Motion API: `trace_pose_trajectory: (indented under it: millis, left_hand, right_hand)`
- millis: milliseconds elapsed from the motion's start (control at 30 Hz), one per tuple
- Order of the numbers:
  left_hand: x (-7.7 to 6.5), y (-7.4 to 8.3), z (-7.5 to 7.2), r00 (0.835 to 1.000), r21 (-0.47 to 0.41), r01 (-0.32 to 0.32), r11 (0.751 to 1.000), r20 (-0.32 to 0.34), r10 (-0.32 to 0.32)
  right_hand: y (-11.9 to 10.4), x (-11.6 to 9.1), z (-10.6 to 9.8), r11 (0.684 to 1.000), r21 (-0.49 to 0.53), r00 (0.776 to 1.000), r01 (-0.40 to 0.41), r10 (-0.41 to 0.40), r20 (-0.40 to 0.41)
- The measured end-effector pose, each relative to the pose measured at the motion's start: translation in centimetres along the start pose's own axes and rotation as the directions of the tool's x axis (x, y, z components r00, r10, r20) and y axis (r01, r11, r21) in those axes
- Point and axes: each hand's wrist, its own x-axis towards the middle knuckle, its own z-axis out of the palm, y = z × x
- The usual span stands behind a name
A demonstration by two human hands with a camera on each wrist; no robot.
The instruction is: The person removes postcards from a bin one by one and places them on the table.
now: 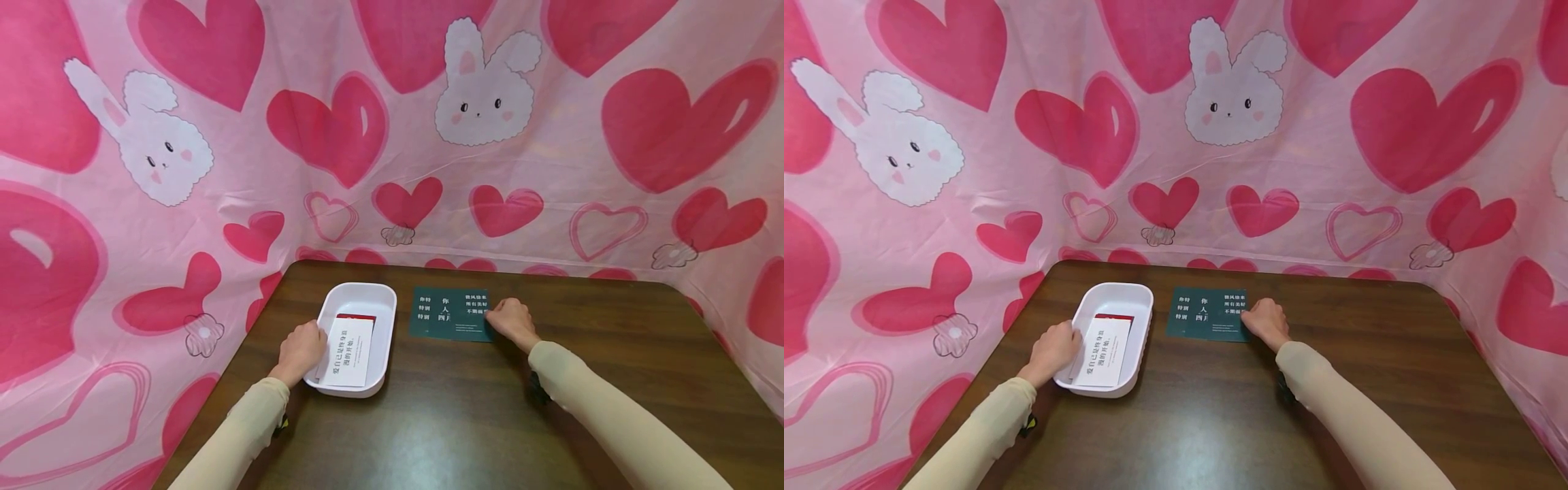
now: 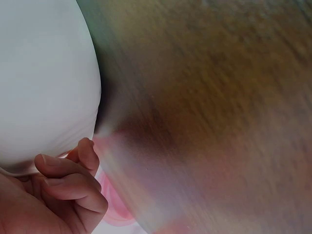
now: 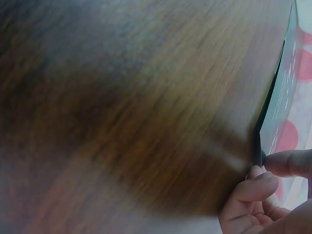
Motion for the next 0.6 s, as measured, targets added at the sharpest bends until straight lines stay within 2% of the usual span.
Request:
trace_pose_trajectory:
  millis: [600]
  left_hand:
    - [-0.12,-0.01,-0.01,1.000,0.013,-0.004,1.000,-0.014,0.004]
  right_hand:
    - [-0.07,-0.08,-0.01,1.000,-0.008,1.000,-0.005,0.006,0.019]
